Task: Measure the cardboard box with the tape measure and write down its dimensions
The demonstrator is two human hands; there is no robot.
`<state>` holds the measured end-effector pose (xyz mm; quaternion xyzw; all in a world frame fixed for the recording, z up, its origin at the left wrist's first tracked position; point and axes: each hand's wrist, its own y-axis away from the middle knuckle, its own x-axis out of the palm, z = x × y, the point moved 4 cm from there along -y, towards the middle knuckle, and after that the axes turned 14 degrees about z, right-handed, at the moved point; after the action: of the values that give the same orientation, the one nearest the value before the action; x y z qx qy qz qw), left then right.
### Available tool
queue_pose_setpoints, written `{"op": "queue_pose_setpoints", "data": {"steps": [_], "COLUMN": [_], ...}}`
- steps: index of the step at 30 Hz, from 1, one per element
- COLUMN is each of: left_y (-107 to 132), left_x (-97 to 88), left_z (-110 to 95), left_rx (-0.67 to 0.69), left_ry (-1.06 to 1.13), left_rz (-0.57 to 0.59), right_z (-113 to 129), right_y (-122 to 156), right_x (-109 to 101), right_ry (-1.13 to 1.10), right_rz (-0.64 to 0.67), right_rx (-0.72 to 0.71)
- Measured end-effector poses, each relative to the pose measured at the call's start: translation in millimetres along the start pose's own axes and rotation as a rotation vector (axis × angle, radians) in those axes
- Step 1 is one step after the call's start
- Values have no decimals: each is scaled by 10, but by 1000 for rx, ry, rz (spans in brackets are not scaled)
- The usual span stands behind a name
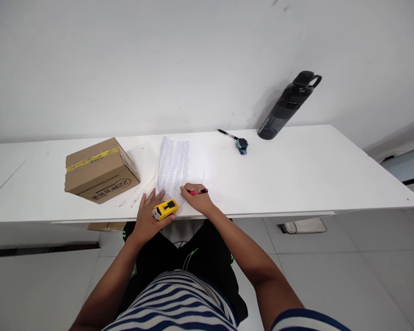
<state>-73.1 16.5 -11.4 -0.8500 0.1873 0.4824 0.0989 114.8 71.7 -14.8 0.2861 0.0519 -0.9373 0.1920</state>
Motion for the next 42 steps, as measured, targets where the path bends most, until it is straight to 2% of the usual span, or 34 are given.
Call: {"op": "queue_pose_setpoints", "data": {"steps": [3,13,18,23,28,32,38,42], "left_y": [2,8,12,13,15,19,18,23], "left_x": [5,17,15,13,11,14,9,8], "left_z": [6,-4,-7,-11,-16,-11,-18,-26], "left_rx": [13,-8,-16,-8,5,14,5,2], "left_ry": [2,0,-17,-22,-31,-33,-28,-37], "left_rz": [-3,13,10,3,-21,-34,-35,-34], "right_z": [13,10,-6,-4,-4,7,-14,12], "right_y": [-8,17,3,8,23,8,14,36], "right_x": [15,-15,8,-1,-26,-1,-3,-24], "right_ry": [-28,-12,-33,-20,-32,-40,-32,97], "right_rz": [65,-32,24,-2,-74,2,-39,-116], "right_rx": [-26,19,-5,-22,1,-18,-10,1]}}
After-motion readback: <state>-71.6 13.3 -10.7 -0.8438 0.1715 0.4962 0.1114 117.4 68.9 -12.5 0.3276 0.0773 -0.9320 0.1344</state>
